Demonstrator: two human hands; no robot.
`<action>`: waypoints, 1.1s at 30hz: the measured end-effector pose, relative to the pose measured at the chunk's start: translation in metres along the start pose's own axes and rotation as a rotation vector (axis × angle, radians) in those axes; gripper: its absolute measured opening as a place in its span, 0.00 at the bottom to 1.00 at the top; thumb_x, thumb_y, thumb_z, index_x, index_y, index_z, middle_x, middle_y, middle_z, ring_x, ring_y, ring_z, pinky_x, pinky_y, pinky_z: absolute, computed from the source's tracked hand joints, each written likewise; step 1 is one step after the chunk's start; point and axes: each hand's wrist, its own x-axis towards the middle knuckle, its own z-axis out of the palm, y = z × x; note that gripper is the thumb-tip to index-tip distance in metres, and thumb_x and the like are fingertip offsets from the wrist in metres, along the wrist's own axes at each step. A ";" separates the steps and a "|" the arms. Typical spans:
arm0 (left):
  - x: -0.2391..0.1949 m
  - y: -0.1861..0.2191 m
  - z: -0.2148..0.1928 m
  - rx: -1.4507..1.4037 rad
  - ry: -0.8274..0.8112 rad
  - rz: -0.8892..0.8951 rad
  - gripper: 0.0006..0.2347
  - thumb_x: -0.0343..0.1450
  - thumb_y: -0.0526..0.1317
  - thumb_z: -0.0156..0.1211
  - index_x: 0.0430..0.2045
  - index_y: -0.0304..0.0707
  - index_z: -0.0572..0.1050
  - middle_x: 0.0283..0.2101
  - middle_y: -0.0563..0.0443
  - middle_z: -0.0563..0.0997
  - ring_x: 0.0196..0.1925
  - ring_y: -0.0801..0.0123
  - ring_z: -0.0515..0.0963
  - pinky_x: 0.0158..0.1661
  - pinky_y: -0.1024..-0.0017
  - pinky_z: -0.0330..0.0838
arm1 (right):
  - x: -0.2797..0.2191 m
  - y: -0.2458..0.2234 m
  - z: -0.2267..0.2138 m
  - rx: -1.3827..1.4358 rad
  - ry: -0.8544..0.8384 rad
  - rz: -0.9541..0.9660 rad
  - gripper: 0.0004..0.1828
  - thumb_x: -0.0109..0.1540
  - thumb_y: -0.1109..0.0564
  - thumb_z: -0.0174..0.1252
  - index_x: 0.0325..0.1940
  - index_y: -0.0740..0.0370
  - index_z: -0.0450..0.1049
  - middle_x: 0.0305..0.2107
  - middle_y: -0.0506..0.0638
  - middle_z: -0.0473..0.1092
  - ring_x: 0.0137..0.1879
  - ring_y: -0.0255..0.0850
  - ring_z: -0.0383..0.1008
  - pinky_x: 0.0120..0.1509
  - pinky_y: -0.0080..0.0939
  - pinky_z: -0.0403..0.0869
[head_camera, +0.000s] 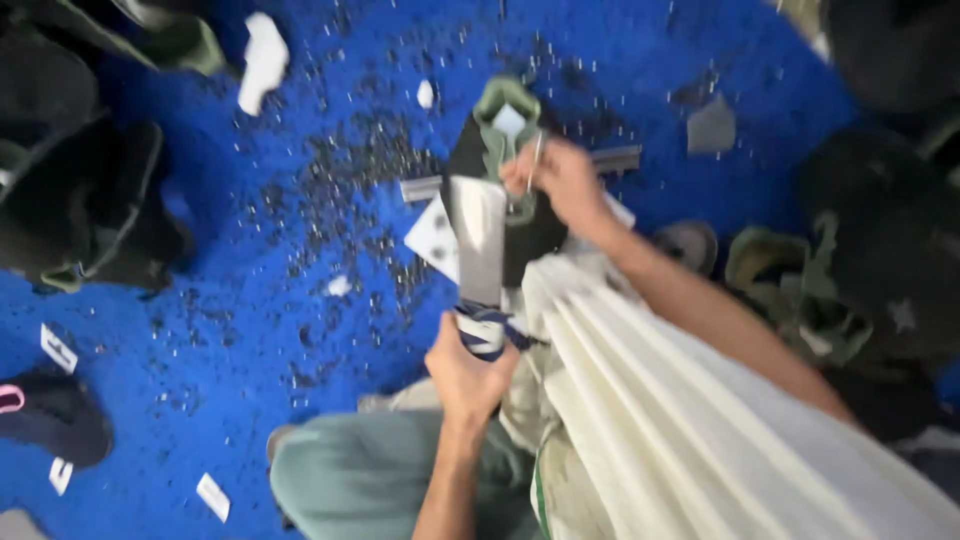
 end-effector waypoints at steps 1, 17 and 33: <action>-0.011 0.017 -0.017 0.010 -0.015 -0.014 0.15 0.56 0.36 0.72 0.32 0.32 0.74 0.27 0.49 0.81 0.27 0.63 0.84 0.32 0.68 0.76 | -0.002 -0.010 -0.002 0.008 0.003 0.021 0.07 0.70 0.67 0.55 0.43 0.69 0.79 0.42 0.57 0.80 0.44 0.45 0.79 0.50 0.41 0.79; 0.011 0.009 -0.005 0.007 0.018 0.018 0.18 0.54 0.37 0.72 0.34 0.32 0.74 0.28 0.45 0.82 0.29 0.60 0.83 0.34 0.66 0.77 | 0.024 -0.010 -0.011 -0.011 -0.033 -0.280 0.09 0.65 0.69 0.51 0.49 0.70 0.73 0.42 0.63 0.77 0.46 0.49 0.80 0.51 0.45 0.79; 0.025 -0.014 0.015 0.009 0.024 0.083 0.23 0.53 0.36 0.75 0.39 0.31 0.73 0.30 0.48 0.81 0.31 0.67 0.84 0.35 0.68 0.76 | 0.052 -0.014 -0.007 0.005 0.081 -0.189 0.10 0.67 0.67 0.50 0.45 0.69 0.78 0.40 0.58 0.81 0.46 0.43 0.82 0.53 0.40 0.79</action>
